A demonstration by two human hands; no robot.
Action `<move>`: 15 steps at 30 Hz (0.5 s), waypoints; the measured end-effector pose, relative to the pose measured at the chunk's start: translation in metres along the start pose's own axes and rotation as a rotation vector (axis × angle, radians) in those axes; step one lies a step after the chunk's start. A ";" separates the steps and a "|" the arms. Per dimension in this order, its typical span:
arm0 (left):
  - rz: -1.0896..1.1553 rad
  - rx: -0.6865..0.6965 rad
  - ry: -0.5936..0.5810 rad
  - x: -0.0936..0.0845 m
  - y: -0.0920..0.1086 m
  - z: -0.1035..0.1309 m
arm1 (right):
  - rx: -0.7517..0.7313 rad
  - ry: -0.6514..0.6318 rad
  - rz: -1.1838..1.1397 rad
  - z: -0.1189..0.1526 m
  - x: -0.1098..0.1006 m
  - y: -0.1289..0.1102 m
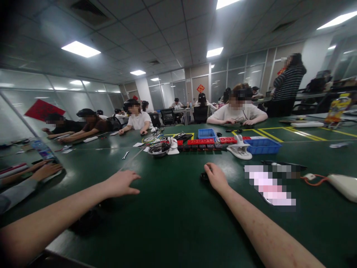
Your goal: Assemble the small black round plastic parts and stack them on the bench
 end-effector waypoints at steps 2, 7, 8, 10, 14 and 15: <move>0.119 0.144 0.027 0.007 0.054 -0.017 | 0.050 0.024 -0.041 -0.002 0.000 0.007; 0.373 0.302 0.092 0.050 0.159 -0.081 | 0.088 0.055 -0.110 -0.004 0.002 0.016; 0.424 0.272 0.123 0.058 0.169 -0.095 | 0.084 0.060 -0.122 -0.004 0.003 0.017; 0.509 0.197 0.145 0.074 0.180 -0.119 | 0.077 0.068 -0.140 -0.004 0.003 0.017; 0.602 0.196 0.232 0.084 0.186 -0.141 | 0.082 0.065 -0.161 -0.006 0.004 0.017; 0.610 0.213 0.236 0.085 0.186 -0.142 | 0.080 0.059 -0.165 -0.006 0.005 0.017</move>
Point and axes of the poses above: each hand's wrist, its own z-axis away from the middle knuckle, its own x-axis out of the palm, y = z × x, the point moved 6 cm from there along -z, towards the middle knuckle, and after that the axes turned 15 degrees about z, right-handed, at the moved point
